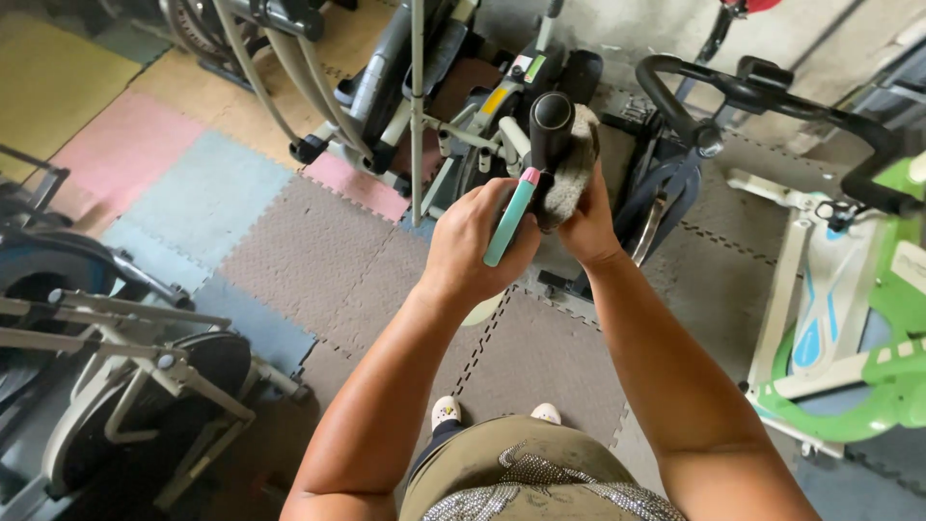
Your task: Cleaning and wiping down various exercise machines using a spray bottle and a cloth.
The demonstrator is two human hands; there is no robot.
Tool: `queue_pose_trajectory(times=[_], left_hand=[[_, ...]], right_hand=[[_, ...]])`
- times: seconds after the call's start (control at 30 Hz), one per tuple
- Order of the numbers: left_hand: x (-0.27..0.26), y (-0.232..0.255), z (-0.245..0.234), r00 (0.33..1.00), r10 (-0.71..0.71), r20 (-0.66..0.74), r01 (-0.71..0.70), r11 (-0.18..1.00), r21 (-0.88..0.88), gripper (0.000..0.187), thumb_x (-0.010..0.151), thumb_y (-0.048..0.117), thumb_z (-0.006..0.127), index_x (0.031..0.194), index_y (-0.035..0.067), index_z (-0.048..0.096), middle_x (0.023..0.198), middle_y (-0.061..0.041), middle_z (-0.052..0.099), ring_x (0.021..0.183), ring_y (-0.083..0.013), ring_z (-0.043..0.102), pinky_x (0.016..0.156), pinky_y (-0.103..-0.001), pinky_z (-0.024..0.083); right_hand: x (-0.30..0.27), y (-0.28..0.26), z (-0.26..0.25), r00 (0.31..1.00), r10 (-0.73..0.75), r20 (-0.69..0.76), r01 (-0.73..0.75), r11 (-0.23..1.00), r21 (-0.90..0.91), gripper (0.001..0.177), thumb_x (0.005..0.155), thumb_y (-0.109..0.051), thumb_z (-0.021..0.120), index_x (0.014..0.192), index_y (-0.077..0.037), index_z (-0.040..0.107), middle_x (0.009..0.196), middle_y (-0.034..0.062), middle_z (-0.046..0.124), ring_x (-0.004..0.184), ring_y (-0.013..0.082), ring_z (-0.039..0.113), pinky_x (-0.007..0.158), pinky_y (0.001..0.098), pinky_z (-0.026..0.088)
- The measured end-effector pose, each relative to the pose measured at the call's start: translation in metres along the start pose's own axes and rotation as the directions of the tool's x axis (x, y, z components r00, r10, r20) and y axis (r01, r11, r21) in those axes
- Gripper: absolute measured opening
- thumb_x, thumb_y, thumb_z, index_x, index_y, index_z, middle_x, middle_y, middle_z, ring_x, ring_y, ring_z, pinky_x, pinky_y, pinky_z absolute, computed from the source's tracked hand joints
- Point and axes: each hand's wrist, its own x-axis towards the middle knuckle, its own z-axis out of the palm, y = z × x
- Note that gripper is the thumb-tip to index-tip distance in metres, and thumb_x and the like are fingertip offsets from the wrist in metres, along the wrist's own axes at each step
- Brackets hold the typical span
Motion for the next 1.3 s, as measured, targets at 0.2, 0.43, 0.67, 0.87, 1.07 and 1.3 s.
queue_pose_trajectory(times=[0.2, 0.43, 0.67, 0.87, 1.07, 1.3], left_hand=[[0.005, -0.005, -0.015, 0.996, -0.042, 0.083, 0.035, 0.995, 0.09, 0.021, 0.086, 0.018, 0.07, 0.1, 0.004, 0.064, 0.081, -0.015, 0.067, 0.075, -0.0372, 0.067, 0.069, -0.046, 0.053], [0.022, -0.009, -0.027, 0.975, 0.028, 0.221, -0.055, 0.992, 0.117, 0.025, 0.084, 0.027, 0.07, 0.087, 0.003, 0.061, 0.076, -0.018, 0.067, 0.074, -0.0409, 0.067, 0.07, -0.05, 0.053], [0.029, -0.022, -0.027, 0.968, -0.009, 0.249, -0.014, 0.996, 0.09, 0.038, 0.09, 0.04, 0.071, 0.085, 0.003, 0.062, 0.078, -0.019, 0.067, 0.074, -0.0404, 0.068, 0.068, -0.049, 0.053], [0.022, -0.025, -0.038, 0.978, 0.047, 0.206, -0.055, 0.998, 0.03, 0.034, 0.089, 0.036, 0.073, 0.089, 0.004, 0.064, 0.079, -0.017, 0.068, 0.074, -0.0392, 0.068, 0.067, -0.048, 0.053], [0.015, -0.018, -0.061, 0.981, 0.149, 0.123, -0.131, 0.981, -0.141, 0.018, 0.092, 0.021, 0.071, 0.098, 0.005, 0.065, 0.082, -0.014, 0.066, 0.077, -0.0363, 0.067, 0.07, -0.044, 0.053], [0.008, -0.029, -0.066, 0.977, 0.184, 0.11, -0.168, 0.976, -0.139, 0.016, 0.092, 0.016, 0.072, 0.098, 0.004, 0.063, 0.082, -0.014, 0.065, 0.077, -0.0364, 0.066, 0.069, -0.044, 0.052]], right_hand=[[-0.005, -0.003, 0.016, 0.998, -0.034, -0.059, 0.027, 0.993, -0.111, 0.072, 0.094, 0.003, 0.071, 0.155, -0.009, 0.035, 0.139, 0.0039, 0.057, 0.125, 0.0162, 0.057, 0.112, 0.0336, 0.048], [-0.01, 0.006, 0.026, 0.995, 0.002, -0.102, -0.006, 0.999, -0.039, 0.058, 0.099, 0.0, 0.068, 0.15, -0.009, 0.042, 0.134, 0.0027, 0.06, 0.121, 0.0149, 0.06, 0.108, 0.0339, 0.052], [-0.011, 0.01, 0.04, 0.988, -0.091, -0.125, 0.073, 0.986, -0.147, 0.053, 0.105, -0.008, 0.064, 0.151, -0.012, 0.037, 0.132, 0.0013, 0.058, 0.119, 0.0126, 0.058, 0.106, 0.0322, 0.052], [0.011, 0.018, 0.04, 0.978, -0.035, -0.208, 0.086, 0.967, 0.24, 0.036, 0.115, -0.019, 0.052, 0.148, -0.011, 0.043, 0.127, 0.0027, 0.058, 0.112, 0.014, 0.059, 0.1, 0.0319, 0.053], [0.057, -0.061, 0.08, 0.972, -0.128, -0.197, 0.221, 0.78, 0.585, 0.04, 0.114, -0.024, 0.049, 0.152, -0.013, 0.045, 0.128, 0.0045, 0.061, 0.084, 0.0103, 0.059, 0.074, 0.024, 0.052], [0.063, -0.009, 0.06, 0.816, -0.47, -0.336, 0.384, 0.876, -0.292, 0.047, 0.114, -0.039, 0.055, 0.143, -0.003, 0.046, 0.118, 0.011, 0.061, 0.097, 0.0236, 0.06, 0.087, 0.0358, 0.052]])
